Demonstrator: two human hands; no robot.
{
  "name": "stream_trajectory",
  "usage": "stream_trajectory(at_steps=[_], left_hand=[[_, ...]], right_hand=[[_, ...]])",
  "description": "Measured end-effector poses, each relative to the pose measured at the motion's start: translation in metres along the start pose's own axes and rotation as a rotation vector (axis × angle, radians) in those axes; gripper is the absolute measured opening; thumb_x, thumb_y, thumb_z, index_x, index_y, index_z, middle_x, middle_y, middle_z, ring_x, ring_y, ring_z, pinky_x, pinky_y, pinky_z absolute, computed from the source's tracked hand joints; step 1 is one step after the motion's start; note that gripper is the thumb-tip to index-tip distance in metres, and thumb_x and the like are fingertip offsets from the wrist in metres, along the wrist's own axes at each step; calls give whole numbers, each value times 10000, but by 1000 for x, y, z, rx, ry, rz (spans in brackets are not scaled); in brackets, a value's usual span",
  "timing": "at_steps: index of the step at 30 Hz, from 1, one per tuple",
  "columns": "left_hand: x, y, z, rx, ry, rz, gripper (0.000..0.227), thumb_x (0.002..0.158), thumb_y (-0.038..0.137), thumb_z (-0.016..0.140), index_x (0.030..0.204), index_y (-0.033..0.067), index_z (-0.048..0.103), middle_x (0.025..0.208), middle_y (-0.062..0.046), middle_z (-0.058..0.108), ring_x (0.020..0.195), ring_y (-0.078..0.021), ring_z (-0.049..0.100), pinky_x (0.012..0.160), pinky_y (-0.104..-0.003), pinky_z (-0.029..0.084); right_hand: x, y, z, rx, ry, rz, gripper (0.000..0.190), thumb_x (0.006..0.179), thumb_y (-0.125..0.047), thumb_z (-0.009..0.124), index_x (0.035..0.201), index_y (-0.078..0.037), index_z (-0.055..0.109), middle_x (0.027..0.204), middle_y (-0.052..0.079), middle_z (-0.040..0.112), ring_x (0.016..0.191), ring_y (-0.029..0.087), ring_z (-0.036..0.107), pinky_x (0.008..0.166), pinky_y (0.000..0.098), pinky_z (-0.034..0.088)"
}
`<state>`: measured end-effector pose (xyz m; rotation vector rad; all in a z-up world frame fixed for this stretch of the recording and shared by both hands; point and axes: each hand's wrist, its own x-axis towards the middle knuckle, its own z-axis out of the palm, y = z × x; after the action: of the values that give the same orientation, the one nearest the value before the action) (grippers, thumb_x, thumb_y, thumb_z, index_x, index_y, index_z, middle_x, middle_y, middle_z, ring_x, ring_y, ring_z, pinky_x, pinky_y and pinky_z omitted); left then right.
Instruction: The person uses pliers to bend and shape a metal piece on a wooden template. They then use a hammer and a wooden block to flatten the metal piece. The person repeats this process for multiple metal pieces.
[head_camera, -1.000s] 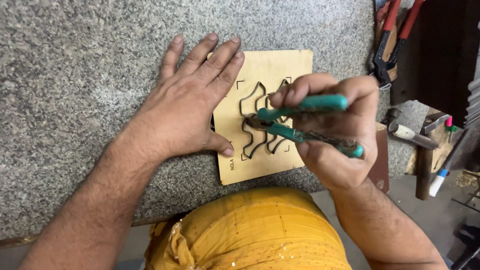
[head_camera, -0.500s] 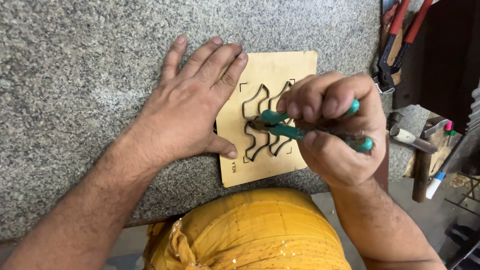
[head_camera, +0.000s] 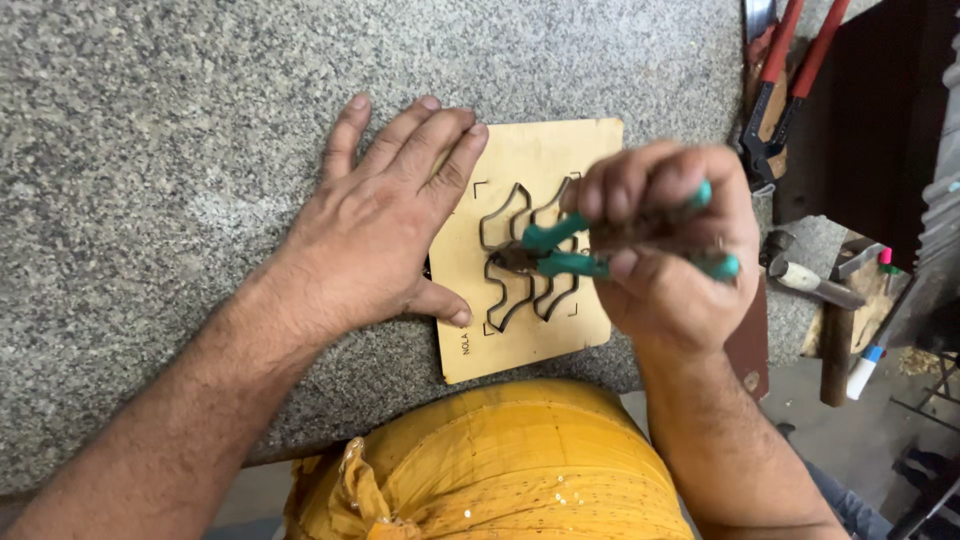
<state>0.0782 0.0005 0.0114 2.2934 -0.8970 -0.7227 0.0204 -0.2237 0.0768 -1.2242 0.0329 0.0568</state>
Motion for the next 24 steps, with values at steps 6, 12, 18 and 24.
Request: stream_trajectory(at_steps=[6, 12, 18, 24], left_hand=[[-1, 2, -1, 17, -29, -18, 1534, 415, 663, 903, 1611, 99, 126, 1683, -178, 126, 1552, -352, 70, 1178, -567, -95], [-2, 0, 2, 20, 5, -3, 1526, 429, 669, 897, 1618, 97, 130, 1686, -179, 128, 1555, -348, 75, 1182, -559, -93], [-3, 1, 3, 29, 8, -14, 1522, 412, 673, 894, 1620, 118, 153, 1689, -152, 151, 1560, -332, 91, 1202, -553, -86], [-2, -1, 4, 24, 21, -5, 1527, 409, 686, 889, 1617, 109, 155, 1677, -170, 151, 1549, -345, 96, 1184, -563, -84]], right_hand=[[5, -30, 1, 85, 84, -75, 590, 751, 142, 591, 1282, -89, 480, 1226, 203, 633, 1198, 371, 636, 1131, 565, 484], [-7, -13, -9, 85, -16, -115, 341, 891, 163, 548, 1122, -80, 484, 1197, 230, 640, 1199, 344, 621, 1171, 529, 463], [-3, -6, 1, 62, -40, -36, 494, 792, 166, 543, 1205, -87, 446, 1261, 262, 605, 1267, 379, 606, 1142, 544, 452], [9, -8, 13, 12, -47, 20, 531, 683, 139, 440, 1173, -65, 437, 1081, 178, 557, 965, 246, 578, 976, 471, 508]])
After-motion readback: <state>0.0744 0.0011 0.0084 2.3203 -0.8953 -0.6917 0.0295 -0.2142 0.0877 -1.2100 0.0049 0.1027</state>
